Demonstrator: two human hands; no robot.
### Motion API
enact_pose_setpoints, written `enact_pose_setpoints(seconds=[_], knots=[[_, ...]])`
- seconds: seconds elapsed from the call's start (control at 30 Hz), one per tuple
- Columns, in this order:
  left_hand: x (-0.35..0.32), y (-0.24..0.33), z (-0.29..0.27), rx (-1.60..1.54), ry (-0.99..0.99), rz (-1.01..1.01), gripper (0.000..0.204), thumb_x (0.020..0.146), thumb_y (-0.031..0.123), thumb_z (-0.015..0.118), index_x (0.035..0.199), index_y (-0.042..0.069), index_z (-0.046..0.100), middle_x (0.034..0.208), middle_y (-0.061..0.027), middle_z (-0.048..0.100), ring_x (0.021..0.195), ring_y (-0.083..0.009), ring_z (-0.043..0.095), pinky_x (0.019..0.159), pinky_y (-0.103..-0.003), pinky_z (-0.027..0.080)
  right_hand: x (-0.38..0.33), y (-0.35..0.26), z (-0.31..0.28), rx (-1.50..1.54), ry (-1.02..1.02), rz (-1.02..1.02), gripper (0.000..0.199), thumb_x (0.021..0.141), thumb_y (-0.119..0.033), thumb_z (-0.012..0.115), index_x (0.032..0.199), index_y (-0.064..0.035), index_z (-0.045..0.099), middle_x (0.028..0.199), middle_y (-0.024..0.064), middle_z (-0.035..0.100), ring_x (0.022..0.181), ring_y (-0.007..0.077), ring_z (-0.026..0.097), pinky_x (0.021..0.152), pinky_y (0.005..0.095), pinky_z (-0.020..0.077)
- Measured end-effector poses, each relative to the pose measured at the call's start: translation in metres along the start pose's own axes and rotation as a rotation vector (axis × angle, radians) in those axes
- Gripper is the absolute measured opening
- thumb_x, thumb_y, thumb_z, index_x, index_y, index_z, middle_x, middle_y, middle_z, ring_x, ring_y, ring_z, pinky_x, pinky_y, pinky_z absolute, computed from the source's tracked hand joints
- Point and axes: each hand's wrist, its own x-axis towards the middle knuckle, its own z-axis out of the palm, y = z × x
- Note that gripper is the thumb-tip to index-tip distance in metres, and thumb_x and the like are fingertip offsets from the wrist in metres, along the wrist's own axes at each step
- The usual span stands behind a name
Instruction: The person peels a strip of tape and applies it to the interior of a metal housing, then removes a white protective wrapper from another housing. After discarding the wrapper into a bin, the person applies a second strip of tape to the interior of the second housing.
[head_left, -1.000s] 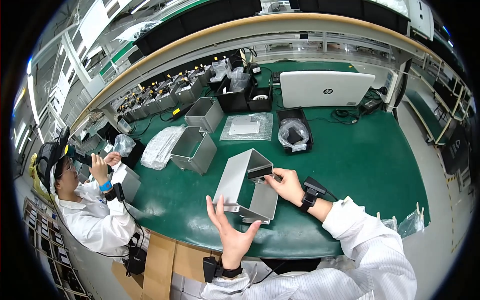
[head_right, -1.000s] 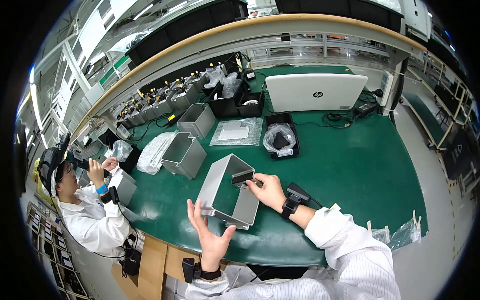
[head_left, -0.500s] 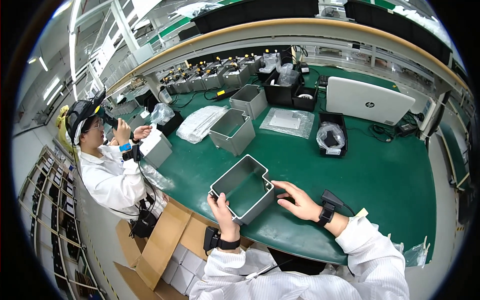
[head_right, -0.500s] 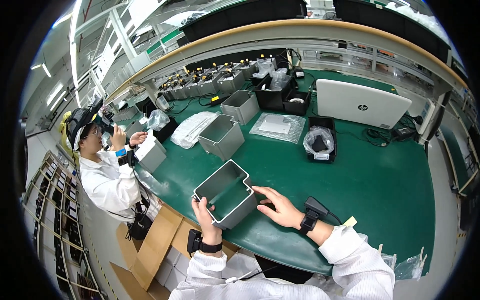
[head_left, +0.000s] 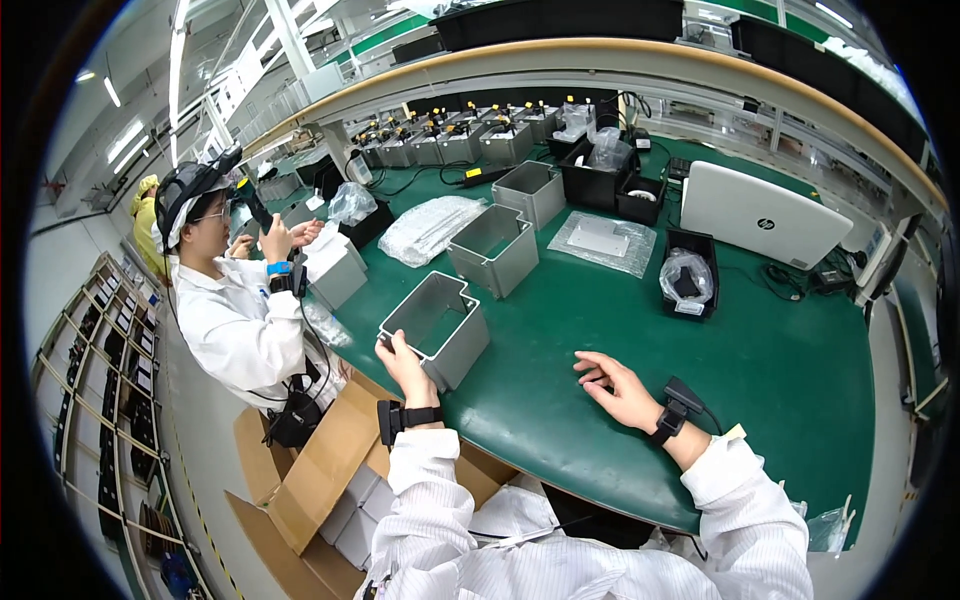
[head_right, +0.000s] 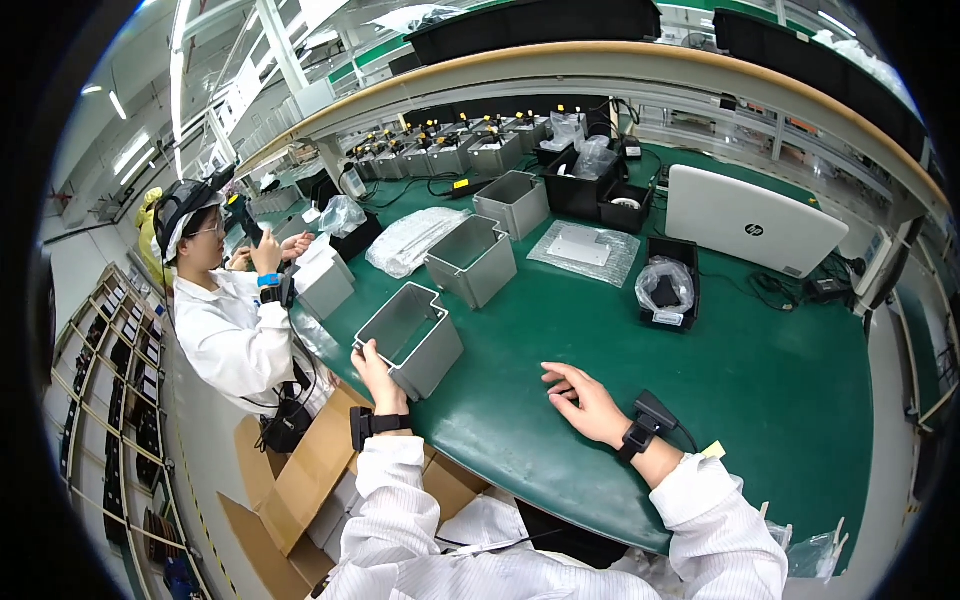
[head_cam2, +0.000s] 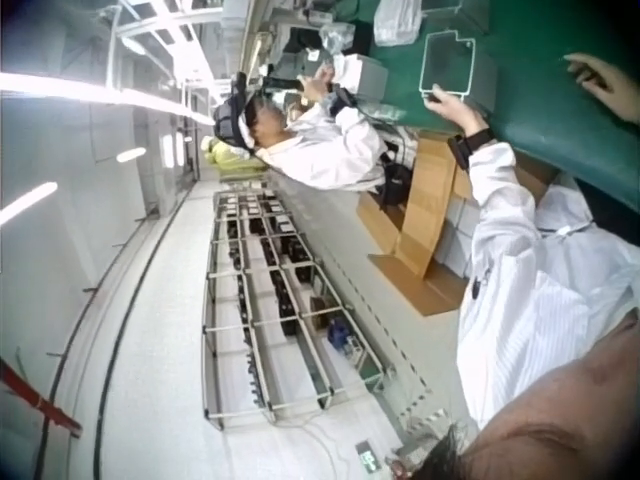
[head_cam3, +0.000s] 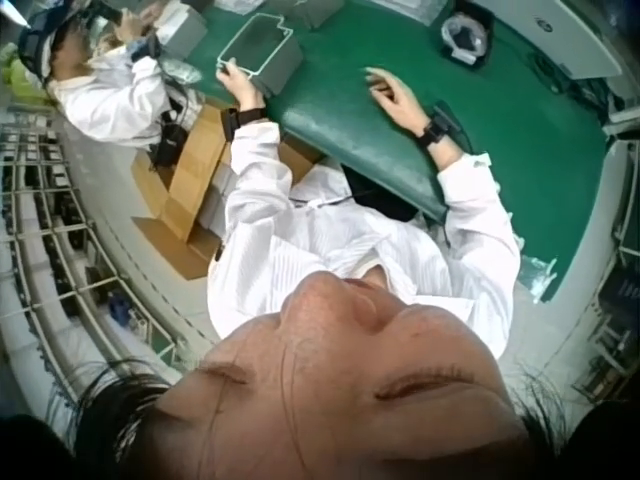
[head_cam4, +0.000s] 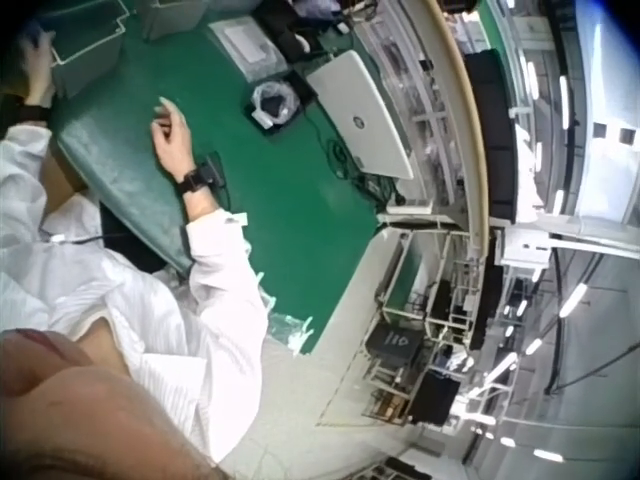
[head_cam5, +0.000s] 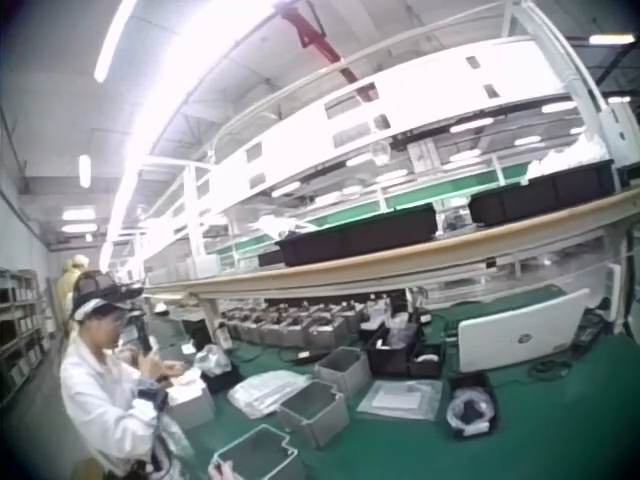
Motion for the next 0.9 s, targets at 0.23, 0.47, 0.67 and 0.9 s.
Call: enact_pose_setpoints(seconds=[0.23,0.47,0.67,0.9], knots=[[0.026,-0.017,0.011,0.19,0.151,0.003,0.043,0.093,0.027,0.062,0.125,0.0,0.056,0.114,-0.0127,0.064,0.101,-0.0239,0.06,0.09,-0.036,0.046,0.0,0.0,0.003,0.072,-0.005,0.045,0.051,0.095,0.002,0.057,0.144,-0.0076,0.046,0.125,0.0109,0.06,0.103,0.0171,0.065,0.087,0.0283,0.0531],[0.02,-0.012,-0.033,0.24,-0.098,-0.051,0.069,0.104,0.043,0.051,0.154,0.007,0.022,0.149,-0.0163,0.039,0.134,-0.0246,0.039,0.114,-0.037,0.027,-0.003,-0.001,0.007,0.14,-0.021,0.082,0.045,0.097,0.001,0.058,0.141,-0.0057,0.049,0.118,0.009,0.064,0.099,0.0138,0.064,0.086,0.027,0.0535],[-0.026,0.035,-0.171,0.296,0.022,0.151,0.053,0.103,0.021,0.052,0.149,0.008,0.032,0.149,-0.0218,0.038,0.141,-0.03,0.036,0.115,-0.04,0.03,-0.002,0.004,-0.006,0.124,-0.012,0.084,0.039,0.098,0.002,0.055,0.137,-0.0035,0.053,0.113,0.0076,0.066,0.099,0.0129,0.063,0.09,0.0272,0.0515],[-0.023,0.035,-0.456,0.718,0.337,-0.039,0.022,0.094,0.016,0.064,0.108,-0.001,0.064,0.095,-0.0066,0.066,0.092,-0.017,0.062,0.089,-0.031,0.048,0.004,-0.002,0.004,0.055,-0.038,0.115,0.031,0.1,-0.001,0.054,0.131,-0.002,0.058,0.112,0.0076,0.067,0.1,0.0129,0.062,0.092,0.0276,0.0502]])
